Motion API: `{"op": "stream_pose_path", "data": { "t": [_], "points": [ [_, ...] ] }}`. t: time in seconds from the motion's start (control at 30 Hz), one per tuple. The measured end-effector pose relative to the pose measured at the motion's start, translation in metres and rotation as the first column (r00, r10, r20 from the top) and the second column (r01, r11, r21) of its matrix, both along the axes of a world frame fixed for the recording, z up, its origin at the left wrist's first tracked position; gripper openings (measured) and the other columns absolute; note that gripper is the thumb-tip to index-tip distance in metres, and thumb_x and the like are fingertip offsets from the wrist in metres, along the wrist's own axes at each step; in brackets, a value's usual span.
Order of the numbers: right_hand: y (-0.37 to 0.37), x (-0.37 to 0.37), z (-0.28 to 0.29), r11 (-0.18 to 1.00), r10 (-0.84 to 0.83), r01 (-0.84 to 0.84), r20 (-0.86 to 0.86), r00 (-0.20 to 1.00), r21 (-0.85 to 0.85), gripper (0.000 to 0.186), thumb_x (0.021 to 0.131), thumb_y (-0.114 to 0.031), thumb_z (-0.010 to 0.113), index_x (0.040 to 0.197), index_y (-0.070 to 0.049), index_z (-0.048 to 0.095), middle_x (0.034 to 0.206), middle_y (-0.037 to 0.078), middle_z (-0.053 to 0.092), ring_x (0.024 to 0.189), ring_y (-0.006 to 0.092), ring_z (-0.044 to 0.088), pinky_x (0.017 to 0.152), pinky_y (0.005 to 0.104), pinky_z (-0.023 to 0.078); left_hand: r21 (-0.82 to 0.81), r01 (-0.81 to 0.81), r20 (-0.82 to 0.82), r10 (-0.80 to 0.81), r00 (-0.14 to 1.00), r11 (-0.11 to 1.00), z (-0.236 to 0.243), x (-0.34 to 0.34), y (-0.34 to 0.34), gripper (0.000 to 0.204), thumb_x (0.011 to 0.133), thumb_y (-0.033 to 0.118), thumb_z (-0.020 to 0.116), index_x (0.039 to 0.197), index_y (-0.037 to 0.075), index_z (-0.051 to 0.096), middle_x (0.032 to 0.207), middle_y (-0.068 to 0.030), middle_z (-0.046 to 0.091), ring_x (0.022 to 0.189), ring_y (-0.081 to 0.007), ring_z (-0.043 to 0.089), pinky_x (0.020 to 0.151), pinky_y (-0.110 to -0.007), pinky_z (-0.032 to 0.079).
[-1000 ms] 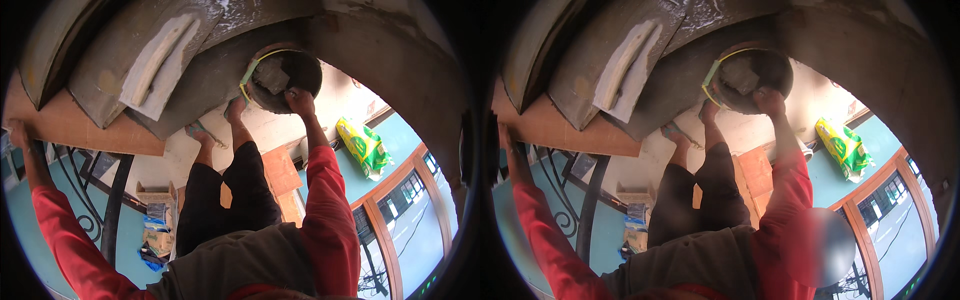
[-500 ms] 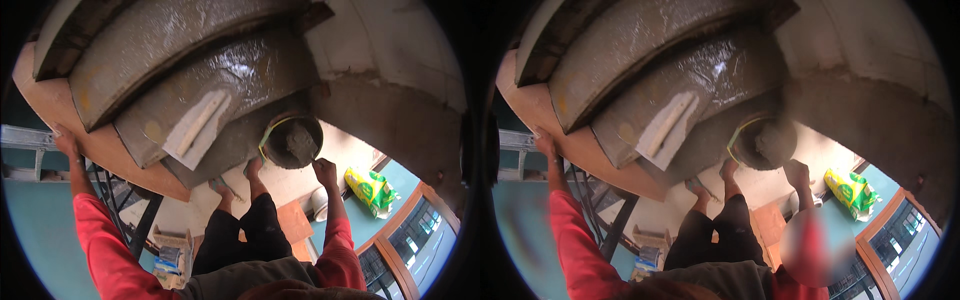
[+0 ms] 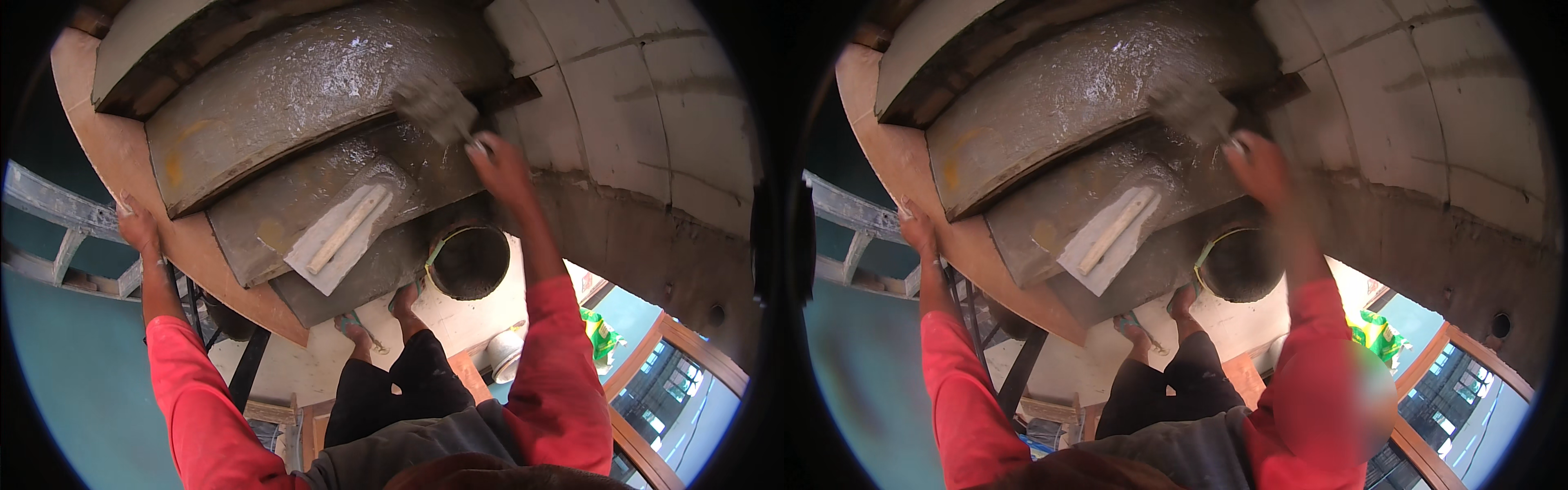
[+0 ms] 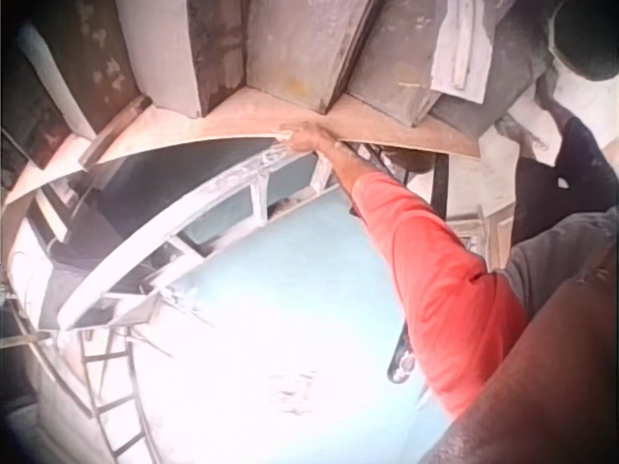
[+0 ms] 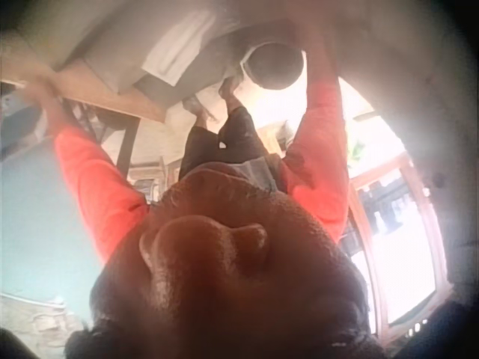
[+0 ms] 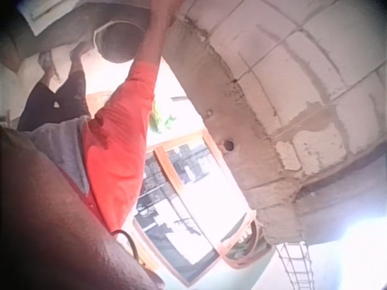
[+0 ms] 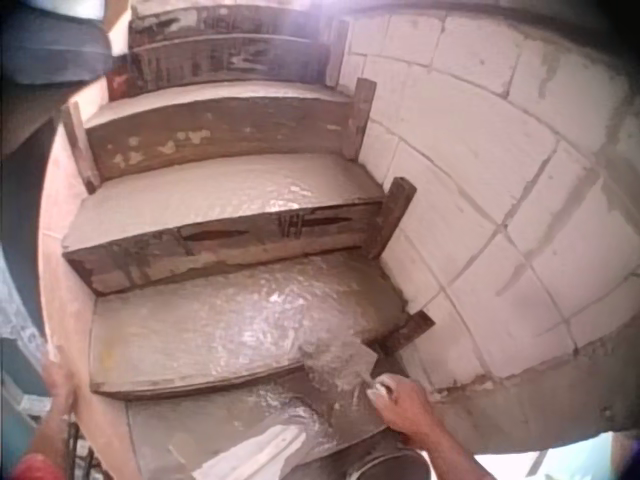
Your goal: The person applies wet plaster to a spiral staircase using a trowel and a bucket, smoothing each step with a float. The person repeatedly scoops plaster from the bucket and spreads it across the stair treads and risers.
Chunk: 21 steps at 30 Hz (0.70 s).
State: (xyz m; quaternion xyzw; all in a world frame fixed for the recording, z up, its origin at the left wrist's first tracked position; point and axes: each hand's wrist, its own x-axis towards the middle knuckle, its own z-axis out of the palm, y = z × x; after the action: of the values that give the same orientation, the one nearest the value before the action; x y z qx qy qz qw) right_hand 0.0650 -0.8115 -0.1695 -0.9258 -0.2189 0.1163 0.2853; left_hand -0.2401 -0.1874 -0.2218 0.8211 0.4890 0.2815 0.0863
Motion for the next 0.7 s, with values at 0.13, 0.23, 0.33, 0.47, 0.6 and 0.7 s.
{"op": "stream_pose_path", "data": {
  "t": [0.13, 0.23, 0.33, 0.47, 0.6, 0.7],
  "points": [
    [0.080, 0.016, -0.007, 0.983, -0.109, 0.136, 0.207, 0.972, -0.123, 0.034, 0.092, -0.031, 0.068, 0.116, -0.007, 0.064, 0.113, 0.019, 0.068, 0.103, 0.0403, 0.065, 0.084, 0.0491, 0.052, -0.058, -0.037, -0.001, 0.037, 0.999, 0.998, -0.004, -0.001, -0.001, 0.071, 0.103, 0.062, 0.038, 0.124, 0.000, 0.066, 0.109, -0.0285, 0.071, 0.103, -0.0495, 0.066, 0.088, -0.053, 0.051],
    [0.085, 0.004, -0.011, 0.936, -0.294, 0.330, 0.249, 0.923, -0.119, 0.037, 0.094, -0.032, 0.067, 0.119, -0.006, 0.061, 0.113, 0.020, 0.067, 0.103, 0.0410, 0.064, 0.085, 0.0485, 0.051, -0.015, -0.030, -0.027, 0.029, 0.999, 0.999, -0.006, -0.004, 0.007, 0.072, 0.103, 0.063, 0.038, 0.125, 0.000, 0.066, 0.110, -0.0290, 0.070, 0.103, -0.0500, 0.065, 0.087, -0.053, 0.051],
    [0.012, -0.045, -0.044, 0.919, -0.391, 0.389, 0.276, 0.878, 0.062, 0.037, 0.096, -0.034, 0.066, 0.114, -0.003, 0.060, 0.103, 0.023, 0.067, 0.098, 0.0420, 0.065, 0.083, 0.0471, 0.050, 0.025, -0.079, -0.088, 0.081, 0.993, 0.997, -0.014, -0.011, 0.021, 0.075, 0.102, 0.065, 0.038, 0.123, 0.000, 0.066, 0.107, -0.0311, 0.070, 0.101, -0.0514, 0.065, 0.086, -0.055, 0.050],
    [-0.122, -0.171, -0.049, 0.854, -0.498, 0.485, -0.027, 0.867, -0.189, 0.042, 0.099, -0.032, 0.058, 0.126, 0.001, 0.056, 0.116, 0.030, 0.065, 0.106, 0.0460, 0.064, 0.091, 0.0521, 0.050, 0.006, -0.112, -0.156, 0.111, 0.981, 0.994, -0.033, -0.018, 0.044, 0.077, 0.101, 0.066, 0.038, 0.116, -0.004, 0.066, 0.105, -0.0336, 0.069, 0.101, -0.0534, 0.063, 0.086, -0.058, 0.049],
    [-0.213, -0.263, -0.076, 0.683, -0.549, 0.359, -0.123, 0.827, -0.636, 0.043, 0.099, -0.042, 0.058, 0.095, 0.000, 0.065, 0.085, 0.028, 0.068, 0.084, 0.0445, 0.069, 0.076, 0.0519, 0.054, 0.088, -0.025, -0.209, 0.043, 0.977, 0.996, -0.041, -0.019, 0.055, 0.073, 0.100, 0.061, 0.042, 0.100, -0.007, 0.070, 0.094, -0.0339, 0.069, 0.091, -0.0541, 0.064, 0.078, -0.059, 0.049],
    [-0.221, -0.250, -0.113, 0.677, -0.388, 0.080, -0.263, 0.883, -0.731, 0.044, 0.100, -0.041, 0.051, 0.096, -0.001, 0.069, 0.099, 0.027, 0.071, 0.097, 0.0443, 0.069, 0.088, 0.0522, 0.054, 0.165, -0.035, -0.254, 0.077, 0.964, 0.986, -0.018, -0.047, 0.088, 0.075, 0.098, 0.061, 0.044, 0.090, -0.009, 0.071, 0.088, -0.0334, 0.070, 0.086, -0.0539, 0.066, 0.074, -0.059, 0.050]
  ]
}}
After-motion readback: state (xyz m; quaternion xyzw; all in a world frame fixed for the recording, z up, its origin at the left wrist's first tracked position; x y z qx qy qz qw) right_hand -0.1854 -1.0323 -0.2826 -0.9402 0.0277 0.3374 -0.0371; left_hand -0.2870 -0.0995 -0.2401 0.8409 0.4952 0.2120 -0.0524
